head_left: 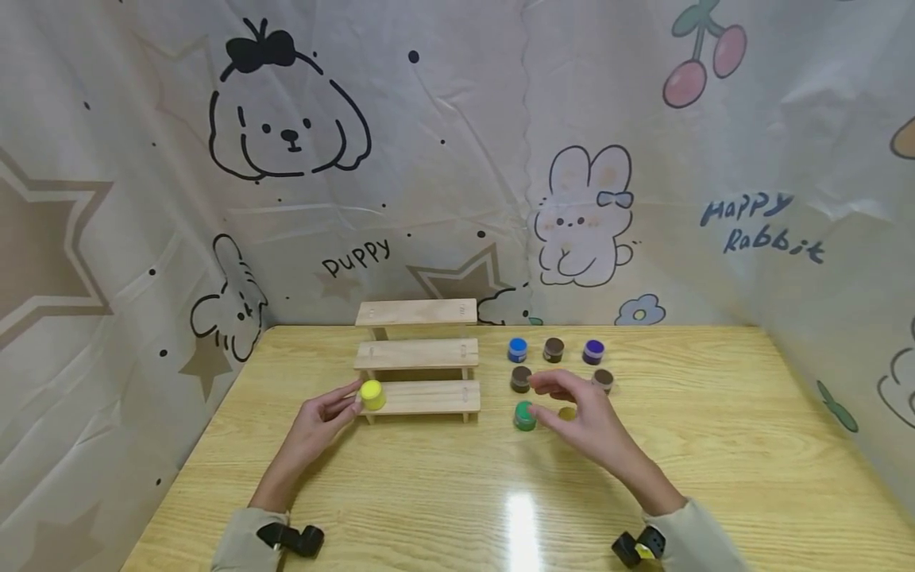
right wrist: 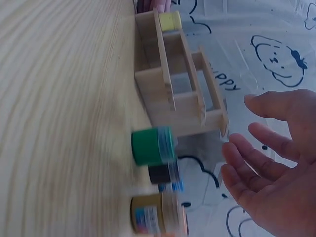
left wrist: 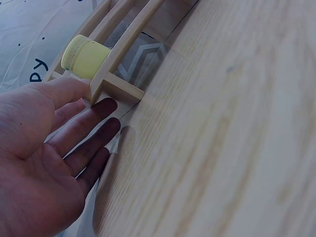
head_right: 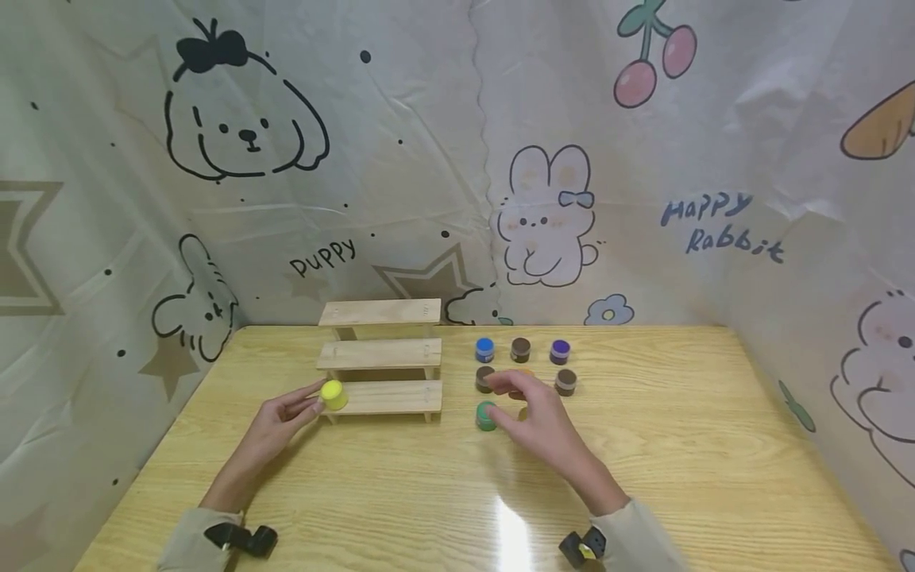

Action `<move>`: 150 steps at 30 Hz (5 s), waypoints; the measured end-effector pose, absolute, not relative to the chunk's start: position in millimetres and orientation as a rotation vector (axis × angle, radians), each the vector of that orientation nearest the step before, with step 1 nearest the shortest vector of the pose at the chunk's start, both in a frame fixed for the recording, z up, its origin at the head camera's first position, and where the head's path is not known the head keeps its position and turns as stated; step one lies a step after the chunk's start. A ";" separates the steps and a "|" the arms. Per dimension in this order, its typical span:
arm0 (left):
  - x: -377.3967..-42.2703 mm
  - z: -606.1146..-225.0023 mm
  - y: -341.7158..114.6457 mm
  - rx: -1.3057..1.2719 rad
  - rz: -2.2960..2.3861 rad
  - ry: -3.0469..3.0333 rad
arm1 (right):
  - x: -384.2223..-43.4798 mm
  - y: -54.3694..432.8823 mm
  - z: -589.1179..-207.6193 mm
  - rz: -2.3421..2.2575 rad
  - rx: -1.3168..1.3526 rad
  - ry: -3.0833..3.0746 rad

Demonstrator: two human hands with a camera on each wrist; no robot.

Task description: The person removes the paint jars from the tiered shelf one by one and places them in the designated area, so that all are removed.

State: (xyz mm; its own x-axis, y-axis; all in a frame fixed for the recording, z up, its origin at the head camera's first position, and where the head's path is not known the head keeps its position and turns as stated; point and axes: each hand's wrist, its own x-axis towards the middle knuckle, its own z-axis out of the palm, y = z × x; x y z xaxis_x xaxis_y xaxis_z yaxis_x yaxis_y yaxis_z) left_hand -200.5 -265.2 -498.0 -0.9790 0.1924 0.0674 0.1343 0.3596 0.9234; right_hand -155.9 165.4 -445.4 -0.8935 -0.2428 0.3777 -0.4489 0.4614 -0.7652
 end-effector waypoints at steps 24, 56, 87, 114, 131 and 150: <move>-200.5 -499.3 -266.3 0.311 1.740 2.528 | -175.8 76.5 -435.0 1.583 0.725 -2.429; -200.9 -499.0 -265.3 0.295 1.741 2.520 | -201.5 -22.6 -451.1 1.623 0.829 -2.511; -201.5 -499.3 -265.8 0.302 1.735 2.539 | -213.6 -51.0 -466.4 1.588 0.722 -2.575; -201.5 -500.6 -265.5 0.343 1.749 2.544 | -193.1 -4.3 -455.5 1.763 0.722 -2.462; -203.2 -502.8 -266.4 0.365 1.741 2.551 | -168.8 65.8 -438.7 1.700 0.631 -2.413; -202.1 -499.9 -267.7 0.352 1.734 2.544 | -142.5 136.5 -438.2 1.542 0.542 -2.434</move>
